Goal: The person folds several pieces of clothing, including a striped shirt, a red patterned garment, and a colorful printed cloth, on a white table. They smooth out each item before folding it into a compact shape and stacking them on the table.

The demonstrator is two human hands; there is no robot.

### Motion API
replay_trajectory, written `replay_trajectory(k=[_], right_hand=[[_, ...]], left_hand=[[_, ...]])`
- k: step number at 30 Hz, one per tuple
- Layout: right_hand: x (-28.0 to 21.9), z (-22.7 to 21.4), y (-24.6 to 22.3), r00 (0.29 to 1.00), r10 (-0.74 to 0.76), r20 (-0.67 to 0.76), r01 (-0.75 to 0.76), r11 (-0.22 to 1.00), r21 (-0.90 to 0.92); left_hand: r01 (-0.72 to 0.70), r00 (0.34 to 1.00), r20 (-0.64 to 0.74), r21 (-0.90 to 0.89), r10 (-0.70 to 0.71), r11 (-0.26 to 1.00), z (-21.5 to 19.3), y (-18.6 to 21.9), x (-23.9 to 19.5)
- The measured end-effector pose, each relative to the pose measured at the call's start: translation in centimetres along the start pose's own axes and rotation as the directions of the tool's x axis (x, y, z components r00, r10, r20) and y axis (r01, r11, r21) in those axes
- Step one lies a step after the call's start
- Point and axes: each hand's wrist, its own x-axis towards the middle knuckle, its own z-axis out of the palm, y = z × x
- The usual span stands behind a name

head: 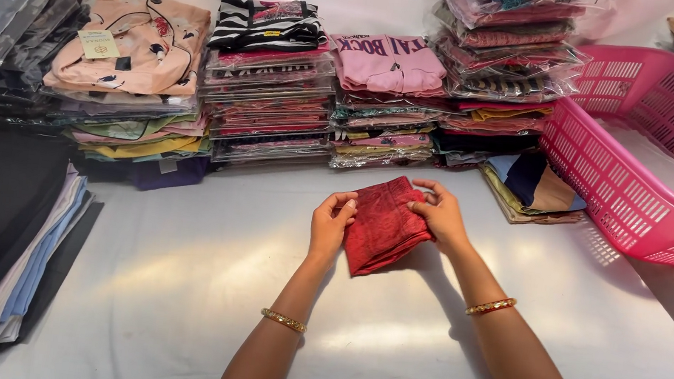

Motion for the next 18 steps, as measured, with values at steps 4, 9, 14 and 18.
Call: replay_trajectory(k=[4,9,14,18], right_hand=[[0.4,-2.1,-7.3,0.975,-0.214,0.056,0.221,0.94,-0.259],[-4.4,4.1,-9.6,0.916,-0.315,0.249,0.311,0.166,-0.936],[-7.5,6.1,-0.1,0.85,-0.303,0.431,0.483,0.122,-0.867],[-7.3,4.7,-2.7,0.973,-0.181,0.14,0.195,0.335,-0.922]], left_hand=[[0.127,0.992,0.019,-0.085,-0.126,0.988,0.0,0.3,0.0],[0.477,0.869,0.258,-0.211,-0.422,0.853,1.4,0.5,-0.9],[0.521,0.849,0.269,-0.292,-0.454,0.802,1.3,-2.3,-1.1],[0.43,0.902,0.15,-0.273,-0.404,0.861,1.8,-4.4,-0.7]])
